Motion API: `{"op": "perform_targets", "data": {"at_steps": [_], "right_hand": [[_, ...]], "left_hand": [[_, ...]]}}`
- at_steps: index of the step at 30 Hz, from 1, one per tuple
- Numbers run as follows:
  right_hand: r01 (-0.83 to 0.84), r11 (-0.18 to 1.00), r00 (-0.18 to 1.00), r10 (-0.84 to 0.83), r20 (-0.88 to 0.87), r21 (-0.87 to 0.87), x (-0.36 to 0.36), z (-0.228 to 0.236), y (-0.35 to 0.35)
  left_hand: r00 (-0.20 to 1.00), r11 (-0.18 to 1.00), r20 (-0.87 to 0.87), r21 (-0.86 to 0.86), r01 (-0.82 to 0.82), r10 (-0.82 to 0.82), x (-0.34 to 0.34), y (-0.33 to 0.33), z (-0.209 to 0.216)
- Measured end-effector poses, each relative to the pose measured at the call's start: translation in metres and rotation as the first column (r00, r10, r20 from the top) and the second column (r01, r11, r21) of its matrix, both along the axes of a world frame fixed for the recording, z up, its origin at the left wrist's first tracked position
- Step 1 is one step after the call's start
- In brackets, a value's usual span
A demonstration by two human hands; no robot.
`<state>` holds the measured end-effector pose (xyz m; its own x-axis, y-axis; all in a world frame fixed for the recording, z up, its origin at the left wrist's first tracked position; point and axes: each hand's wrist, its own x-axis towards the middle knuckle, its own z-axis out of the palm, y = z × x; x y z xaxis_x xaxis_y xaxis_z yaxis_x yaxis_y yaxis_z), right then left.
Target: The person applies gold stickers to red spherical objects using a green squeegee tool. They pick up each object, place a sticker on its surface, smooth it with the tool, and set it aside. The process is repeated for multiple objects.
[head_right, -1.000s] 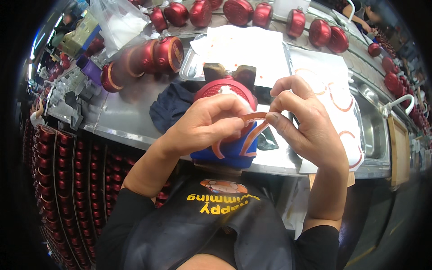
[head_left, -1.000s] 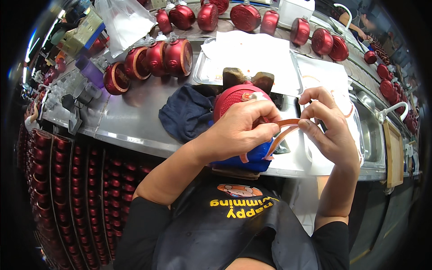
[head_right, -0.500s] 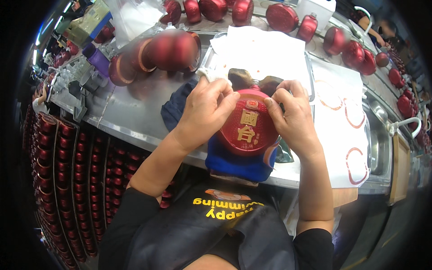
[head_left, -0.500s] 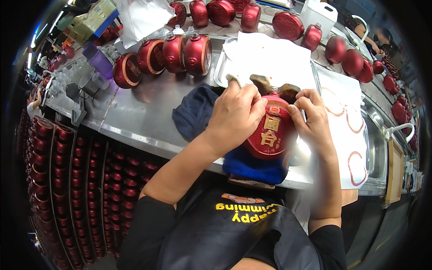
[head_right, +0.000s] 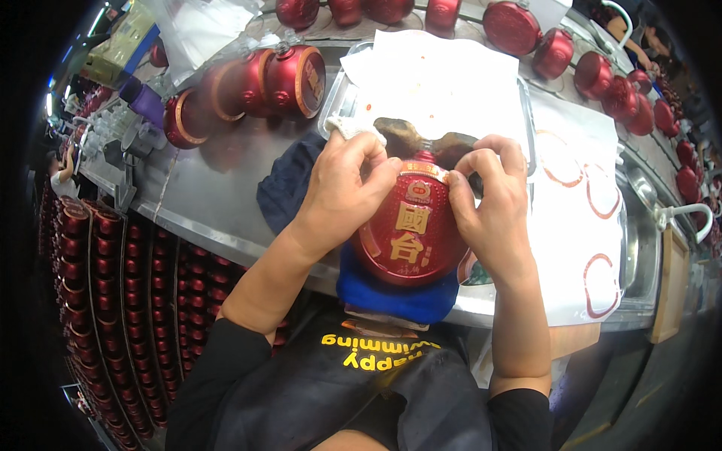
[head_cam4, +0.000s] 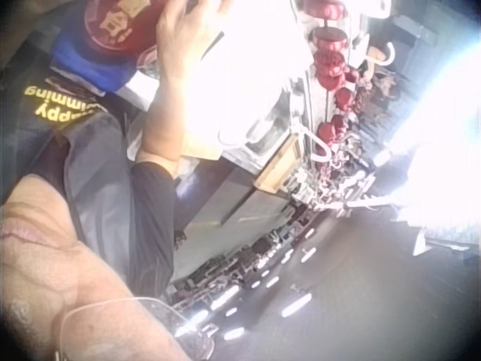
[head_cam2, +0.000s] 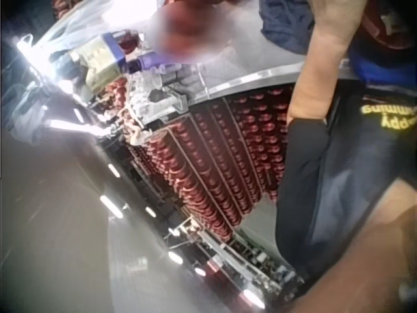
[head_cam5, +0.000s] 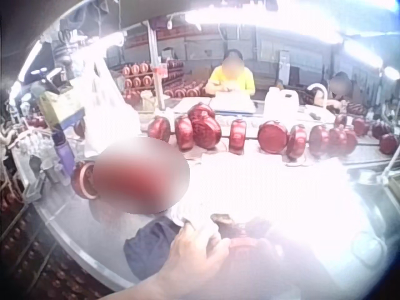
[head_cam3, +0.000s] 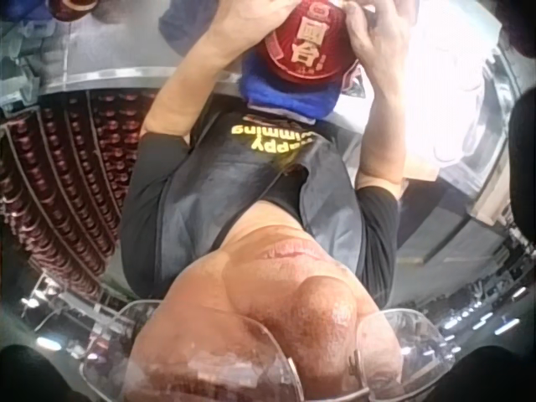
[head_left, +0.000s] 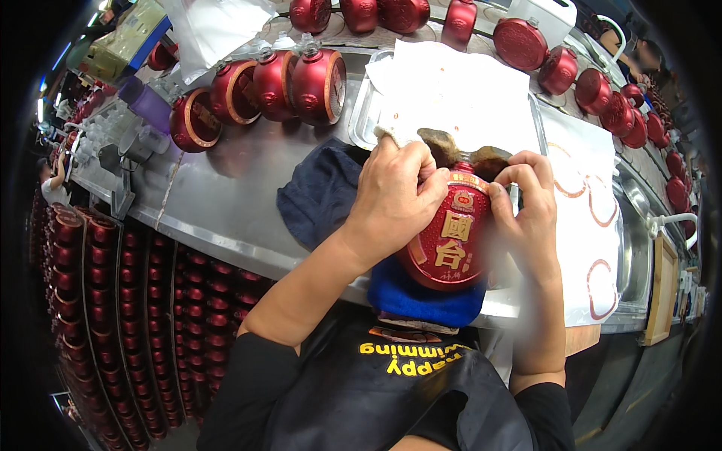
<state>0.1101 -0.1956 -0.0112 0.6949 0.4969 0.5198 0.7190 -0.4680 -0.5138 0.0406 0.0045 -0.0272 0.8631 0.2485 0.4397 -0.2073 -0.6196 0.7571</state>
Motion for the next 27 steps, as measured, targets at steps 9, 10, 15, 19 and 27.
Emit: {"op": "perform_targets", "data": {"at_steps": [9, 10, 15, 19, 27], "right_hand": [[-0.165, 0.979, 0.984, 0.172, 0.048, -0.117, -0.007, -0.010, -0.013], [-0.162, 0.979, 0.983, 0.171, 0.067, -0.126, -0.007, -0.011, -0.013], [-0.140, 0.981, 0.984, 0.153, 0.090, -0.137, -0.008, -0.014, -0.013], [-0.135, 0.983, 0.985, 0.146, 0.087, -0.121, -0.009, -0.015, -0.012], [-0.145, 0.984, 0.985, 0.153, 0.076, -0.104, -0.011, -0.015, -0.012]], "left_hand": [[1.000, 0.999, -0.010, -0.038, 0.026, -0.026, 0.002, 0.003, 0.001], [0.999, 0.998, -0.015, -0.051, 0.028, -0.029, 0.003, 0.003, 0.001], [1.000, 0.998, -0.016, -0.058, 0.023, -0.024, 0.005, 0.002, 0.000], [1.000, 0.999, -0.007, -0.045, 0.019, -0.019, 0.006, 0.001, 0.000], [1.000, 1.000, -0.023, -0.021, 0.017, -0.017, 0.006, 0.000, 0.001]]}}
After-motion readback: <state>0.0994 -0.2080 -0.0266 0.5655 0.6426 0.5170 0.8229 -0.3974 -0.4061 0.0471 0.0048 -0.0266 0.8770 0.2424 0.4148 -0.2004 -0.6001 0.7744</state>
